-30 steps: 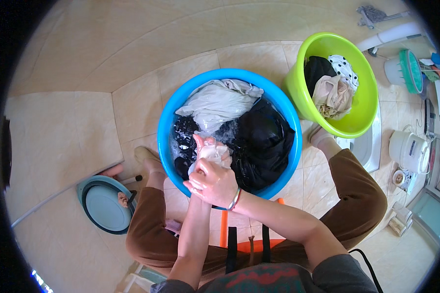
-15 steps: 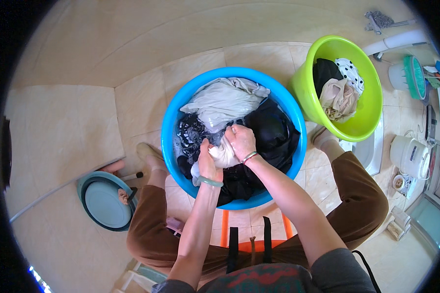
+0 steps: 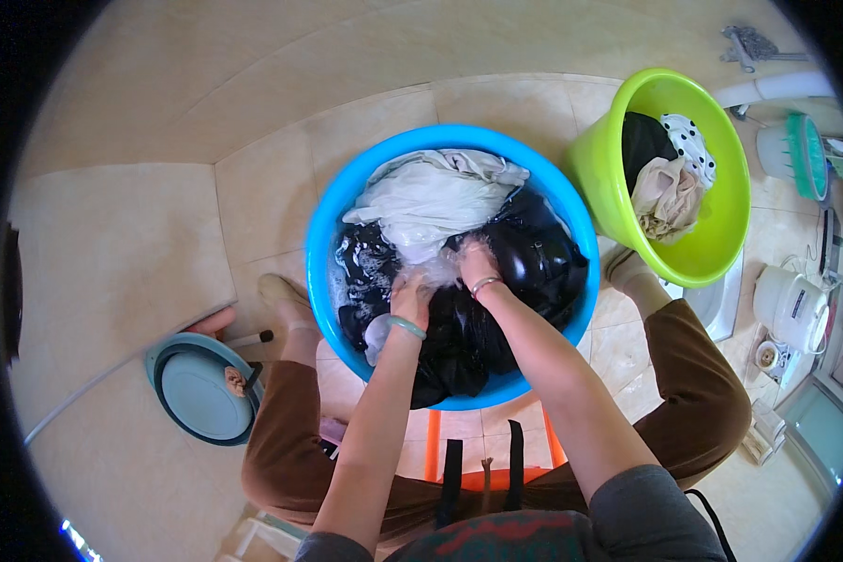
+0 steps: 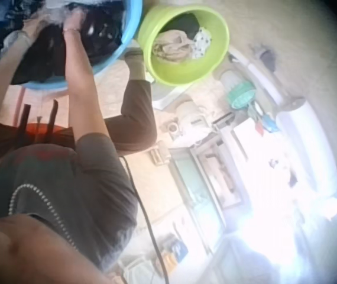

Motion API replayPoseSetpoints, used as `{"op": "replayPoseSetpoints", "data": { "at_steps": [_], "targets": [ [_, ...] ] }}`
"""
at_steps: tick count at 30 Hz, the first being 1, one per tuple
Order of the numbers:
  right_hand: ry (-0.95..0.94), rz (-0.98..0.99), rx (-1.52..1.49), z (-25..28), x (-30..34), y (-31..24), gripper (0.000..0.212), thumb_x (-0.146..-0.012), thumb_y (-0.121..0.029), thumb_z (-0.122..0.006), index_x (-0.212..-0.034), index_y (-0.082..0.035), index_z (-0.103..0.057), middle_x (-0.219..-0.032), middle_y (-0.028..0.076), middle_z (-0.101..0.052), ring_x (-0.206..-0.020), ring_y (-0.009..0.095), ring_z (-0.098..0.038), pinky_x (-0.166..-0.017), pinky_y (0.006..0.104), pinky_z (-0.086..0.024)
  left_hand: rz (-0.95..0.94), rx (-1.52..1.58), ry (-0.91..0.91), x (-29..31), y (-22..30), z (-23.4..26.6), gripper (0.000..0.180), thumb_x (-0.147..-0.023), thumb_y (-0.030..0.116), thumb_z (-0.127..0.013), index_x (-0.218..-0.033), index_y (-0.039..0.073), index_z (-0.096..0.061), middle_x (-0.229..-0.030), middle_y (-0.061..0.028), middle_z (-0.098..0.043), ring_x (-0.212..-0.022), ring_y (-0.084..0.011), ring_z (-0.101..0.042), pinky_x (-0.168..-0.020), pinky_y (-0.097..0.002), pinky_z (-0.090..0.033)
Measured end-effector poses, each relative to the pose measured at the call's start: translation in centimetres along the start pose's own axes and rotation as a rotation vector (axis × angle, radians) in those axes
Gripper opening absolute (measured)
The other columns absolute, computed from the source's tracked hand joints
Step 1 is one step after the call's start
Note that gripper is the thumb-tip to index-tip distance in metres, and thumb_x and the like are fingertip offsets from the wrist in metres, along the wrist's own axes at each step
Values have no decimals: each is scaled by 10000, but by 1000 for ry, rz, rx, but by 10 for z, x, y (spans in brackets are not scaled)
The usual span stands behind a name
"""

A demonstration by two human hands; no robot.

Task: The person hand-washes various garments in a blue basin filled with soapy water. They scrub and rinse items one by one, including a white polka-dot cloth, a black garment, and a beige cloth, then transfer them to a green bucket.

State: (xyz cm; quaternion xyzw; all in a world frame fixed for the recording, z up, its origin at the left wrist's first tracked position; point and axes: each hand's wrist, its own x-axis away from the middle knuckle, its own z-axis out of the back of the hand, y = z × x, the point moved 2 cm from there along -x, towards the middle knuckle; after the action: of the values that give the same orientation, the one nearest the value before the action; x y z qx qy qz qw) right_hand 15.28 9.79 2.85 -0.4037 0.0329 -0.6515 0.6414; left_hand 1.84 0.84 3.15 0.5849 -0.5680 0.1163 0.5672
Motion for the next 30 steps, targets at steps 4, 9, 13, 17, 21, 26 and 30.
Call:
{"op": "replayPoseSetpoints", "data": {
  "at_steps": [4,9,13,17,21,26,30],
  "targets": [
    [202,506,-172,45,49,-60,129,-767,-110,-658,-889,-69,-663,-875,126,-578,-831,355,-551,-750,429,-468,57,70,-65,29,22,-19,347,-891,173,-652,-1202,82,-527,-1156,-75,-599,-1046,-219,-586,-918,-380,-464],
    [123,883,-193,100,159,-122,105,-794,-237,-678,-769,-163,-608,-857,21,-515,-765,222,-571,-673,367,-467,189,153,-428,70,50,-38,305,-978,264,-526,-1249,125,-526,-1059,-80,-614,-891,-214,-631,-746,-328,-539],
    [94,955,-163,99,192,-141,205,-754,-300,-729,-767,-151,-588,-857,20,-490,-734,180,-578,-650,331,-490,348,232,-492,112,64,-54,210,-1000,288,-495,-1202,251,-535,-973,-52,-589,-739,-163,-540,-624,-306,-479],
    [254,872,-176,101,188,-158,229,-731,-271,-738,-696,-141,-553,-776,20,-486,-624,170,-565,-622,330,-486,341,275,-521,126,61,-61,216,-993,347,-502,-1050,154,-581,-860,16,-573,-700,-98,-537,-567,-256,-445],
    [414,853,-260,110,167,-165,225,-711,-156,-742,-630,-93,-542,-662,34,-552,-588,235,-592,-520,314,-476,208,301,-505,129,64,-69,242,-993,340,-495,-955,120,-588,-816,25,-579,-706,-88,-557,-600,-250,-457],
    [318,715,-376,102,138,-146,192,-764,-169,-673,-656,-54,-565,-688,107,-585,-603,299,-612,-541,392,-486,121,306,-193,121,63,-73,229,-986,309,-503,-917,105,-581,-798,12,-588,-718,-100,-579,-642,-254,-472],
    [121,221,-543,74,78,-84,252,-811,-249,-606,-693,-26,-615,-709,174,-623,-662,357,-623,-589,423,-494,-15,12,71,112,50,-55,245,-951,316,-544,-937,76,-594,-863,-18,-627,-807,-162,-615,-755,-344,-504]
  ]
}}
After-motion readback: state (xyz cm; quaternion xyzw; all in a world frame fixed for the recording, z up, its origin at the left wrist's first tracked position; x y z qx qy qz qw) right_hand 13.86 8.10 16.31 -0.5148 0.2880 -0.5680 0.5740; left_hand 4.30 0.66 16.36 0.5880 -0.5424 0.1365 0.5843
